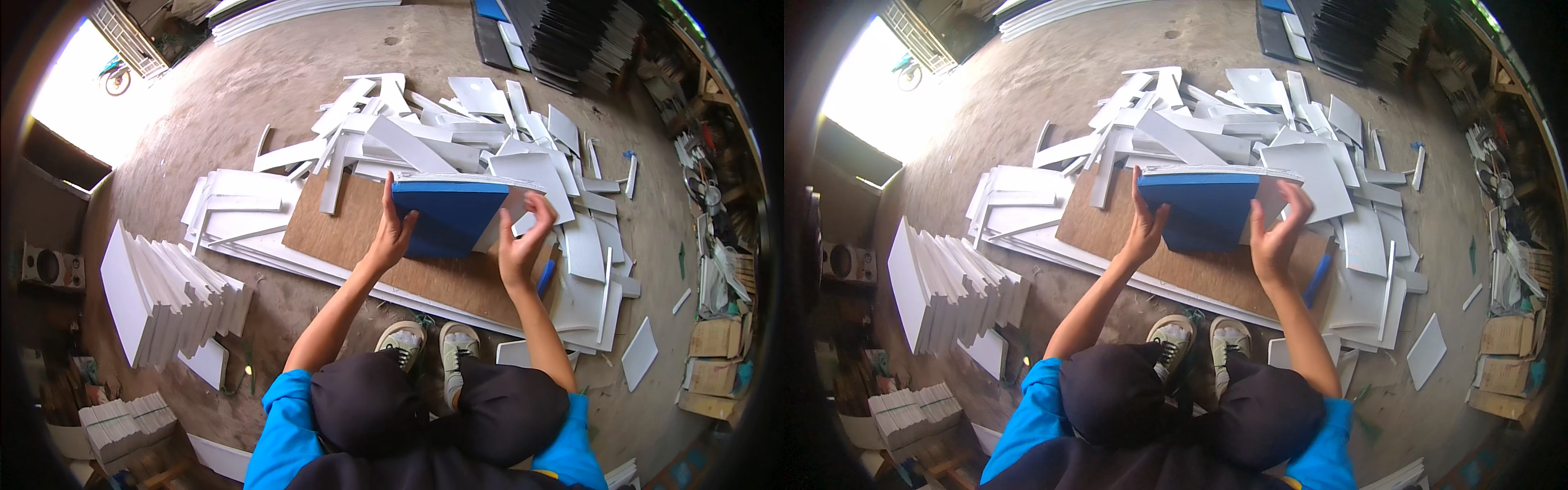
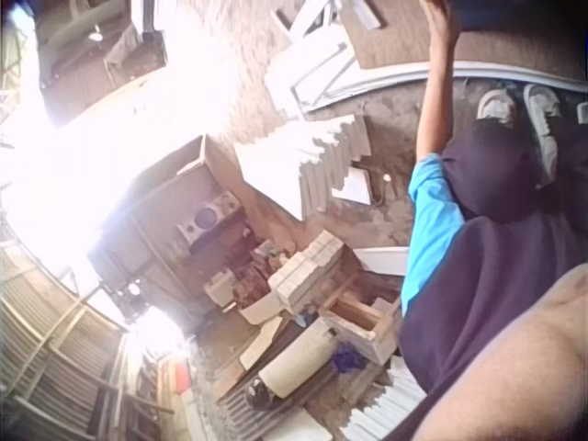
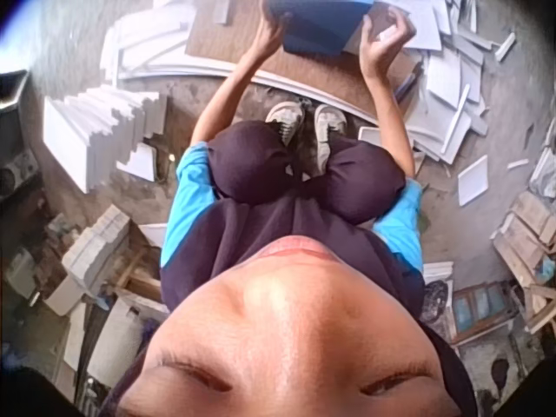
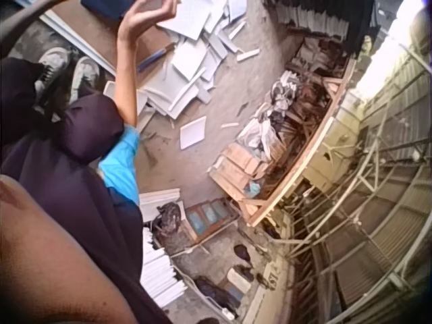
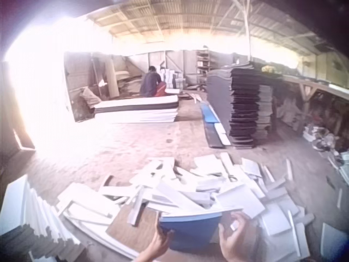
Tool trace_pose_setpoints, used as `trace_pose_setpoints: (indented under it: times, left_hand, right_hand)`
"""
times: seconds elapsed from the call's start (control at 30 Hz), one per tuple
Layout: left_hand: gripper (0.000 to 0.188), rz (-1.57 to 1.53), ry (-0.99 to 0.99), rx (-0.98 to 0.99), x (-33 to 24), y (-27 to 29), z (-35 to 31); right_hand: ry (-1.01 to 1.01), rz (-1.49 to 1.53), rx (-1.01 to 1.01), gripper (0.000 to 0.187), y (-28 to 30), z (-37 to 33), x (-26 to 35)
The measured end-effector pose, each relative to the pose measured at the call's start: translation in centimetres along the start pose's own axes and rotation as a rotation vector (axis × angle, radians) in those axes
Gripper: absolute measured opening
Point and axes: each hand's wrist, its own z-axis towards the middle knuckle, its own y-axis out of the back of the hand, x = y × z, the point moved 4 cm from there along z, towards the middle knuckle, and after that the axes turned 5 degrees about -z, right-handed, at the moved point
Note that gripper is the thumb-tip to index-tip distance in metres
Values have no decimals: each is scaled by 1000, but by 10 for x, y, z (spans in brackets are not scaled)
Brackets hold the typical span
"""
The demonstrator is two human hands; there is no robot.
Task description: The person sits on the floor and uses a utility knife to cut a blue plastic sheet and a white plastic sheet. They align the sheets, score the edges with the knife, and snap off the excess material to create straight cuts.
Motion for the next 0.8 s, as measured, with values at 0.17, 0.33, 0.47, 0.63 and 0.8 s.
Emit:
trace_pose_setpoints:
  times: [0.17, 0.33, 0.47, 0.63, 0.8]
  left_hand:
    - [68, 40, 1, 8, -7, -1, -1]
    - [65, 24, 9, -25, -6, 0, -2]
    - [64, 39, 7, -66, -6, -2, -3]
    - [63, 87, 17, -98, -2, -4, -6]
    - [64, 91, 8, -110, 0, -2, -7]
  right_hand:
    - [162, -55, 69, 43, -9, 7, 15]
    - [196, -99, 92, 41, -6, 11, 18]
    - [197, -83, 88, 39, -5, 12, 16]
    - [223, -123, 105, 39, -4, 15, 16]
    - [277, -160, 201, 41, -10, 25, 26]
